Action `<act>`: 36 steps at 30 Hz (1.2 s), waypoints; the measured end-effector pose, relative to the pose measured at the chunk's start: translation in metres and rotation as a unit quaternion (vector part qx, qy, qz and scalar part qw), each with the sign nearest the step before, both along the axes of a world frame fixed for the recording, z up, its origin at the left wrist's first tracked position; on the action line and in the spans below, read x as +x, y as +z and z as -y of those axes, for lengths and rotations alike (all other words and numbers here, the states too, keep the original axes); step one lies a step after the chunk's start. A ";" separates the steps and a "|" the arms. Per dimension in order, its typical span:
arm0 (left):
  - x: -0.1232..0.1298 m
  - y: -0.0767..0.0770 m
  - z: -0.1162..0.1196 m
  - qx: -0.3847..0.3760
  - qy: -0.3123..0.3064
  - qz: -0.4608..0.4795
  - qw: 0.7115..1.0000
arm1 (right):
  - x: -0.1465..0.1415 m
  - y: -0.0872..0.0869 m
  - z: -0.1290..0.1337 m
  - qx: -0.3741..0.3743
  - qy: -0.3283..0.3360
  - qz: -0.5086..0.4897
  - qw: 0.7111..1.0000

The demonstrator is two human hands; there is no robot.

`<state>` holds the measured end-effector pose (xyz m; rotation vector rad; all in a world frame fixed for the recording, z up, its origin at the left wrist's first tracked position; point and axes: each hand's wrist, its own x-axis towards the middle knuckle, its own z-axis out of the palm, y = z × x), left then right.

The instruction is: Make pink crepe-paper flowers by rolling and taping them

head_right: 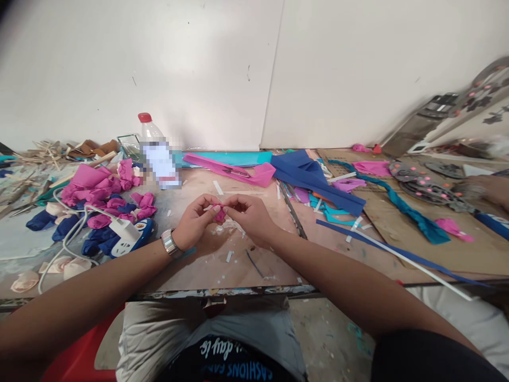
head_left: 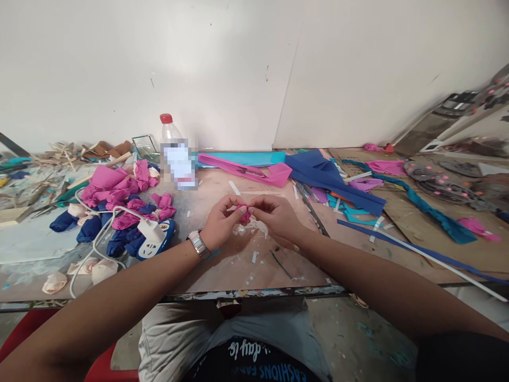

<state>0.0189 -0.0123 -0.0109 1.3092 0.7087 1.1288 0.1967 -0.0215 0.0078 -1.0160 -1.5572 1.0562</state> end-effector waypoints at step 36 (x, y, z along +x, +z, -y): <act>0.001 0.004 -0.002 -0.146 -0.035 0.111 0.982 | 0.006 -0.003 -0.005 0.088 -0.007 0.067 0.994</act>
